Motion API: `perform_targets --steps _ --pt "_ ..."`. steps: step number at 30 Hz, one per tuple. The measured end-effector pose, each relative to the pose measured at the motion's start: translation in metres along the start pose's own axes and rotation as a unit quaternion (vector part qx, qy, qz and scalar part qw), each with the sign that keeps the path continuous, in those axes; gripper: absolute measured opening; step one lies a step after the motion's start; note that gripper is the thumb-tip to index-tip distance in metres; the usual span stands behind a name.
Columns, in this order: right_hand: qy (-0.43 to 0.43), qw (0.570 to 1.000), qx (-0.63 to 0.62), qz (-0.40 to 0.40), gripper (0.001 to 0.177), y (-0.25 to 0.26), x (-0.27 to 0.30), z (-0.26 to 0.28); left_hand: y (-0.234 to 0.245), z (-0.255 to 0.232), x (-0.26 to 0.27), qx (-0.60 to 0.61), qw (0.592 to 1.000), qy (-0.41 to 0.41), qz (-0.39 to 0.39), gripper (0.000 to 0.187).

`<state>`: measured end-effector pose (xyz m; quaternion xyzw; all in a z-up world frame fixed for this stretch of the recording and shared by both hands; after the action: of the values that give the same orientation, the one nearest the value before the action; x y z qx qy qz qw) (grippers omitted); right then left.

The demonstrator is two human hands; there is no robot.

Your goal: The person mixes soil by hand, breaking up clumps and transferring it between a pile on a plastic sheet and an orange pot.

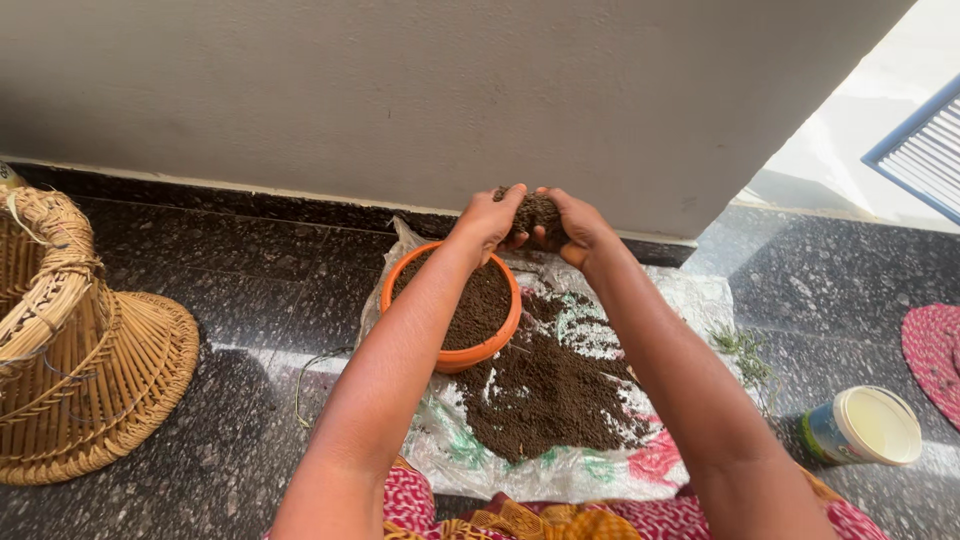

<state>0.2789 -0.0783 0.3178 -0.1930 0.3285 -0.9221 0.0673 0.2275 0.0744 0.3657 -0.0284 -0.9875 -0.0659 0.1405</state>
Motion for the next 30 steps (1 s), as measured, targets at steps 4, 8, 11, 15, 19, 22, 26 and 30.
perform_targets --steps 4,8,11,15,19,22,26,30 --pt "-0.004 1.0 0.008 -0.028 0.019 -0.025 0.004 -0.007 0.02 0.003 -0.01 -0.005 1.0 -0.017 0.0 0.042" --pt "-0.017 0.998 0.058 -0.017 0.025 -0.044 0.008 -0.015 0.039 0.021 -0.02 -0.021 1.0 0.004 0.012 0.041" --pt "-0.028 0.995 0.091 0.025 0.028 -0.06 0.008 -0.027 0.054 0.031 -0.021 -0.038 0.999 0.004 0.013 0.037" --pt "-0.055 0.991 0.111 0.049 0.033 -0.079 -0.002 -0.04 0.084 0.028 -0.016 -0.145 0.989 0.014 -0.034 0.038" --pt "-0.049 0.991 0.116 0.036 0.029 -0.092 -0.008 -0.041 0.111 0.027 -0.005 -0.249 0.963 0.024 -0.105 0.046" --pt "-0.03 0.974 0.224 0.023 0.025 -0.096 -0.015 -0.043 0.126 0.031 -0.007 -0.33 0.934 0.026 -0.133 0.048" --pt "0.016 0.95 0.305 0.067 0.021 -0.103 -0.025 -0.052 0.135 0.033 -0.012 -0.354 0.917 -0.001 -0.185 0.055" --pt "0.065 0.91 0.407 0.049 0.02 -0.117 -0.02 -0.049 0.139 0.037 -0.008 -0.343 0.92 0.065 -0.18 0.049"
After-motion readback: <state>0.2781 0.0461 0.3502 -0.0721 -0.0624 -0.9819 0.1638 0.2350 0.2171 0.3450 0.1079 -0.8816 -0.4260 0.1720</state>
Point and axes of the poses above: each hand's wrist, its own x-axis away from the middle knuckle, its own y-axis out of the back of the hand, z = x × y, the point moved 7 cm from there along -x, towards the middle knuckle, and after that the axes turned 15 degrees about -x, right-handed, at the moved point
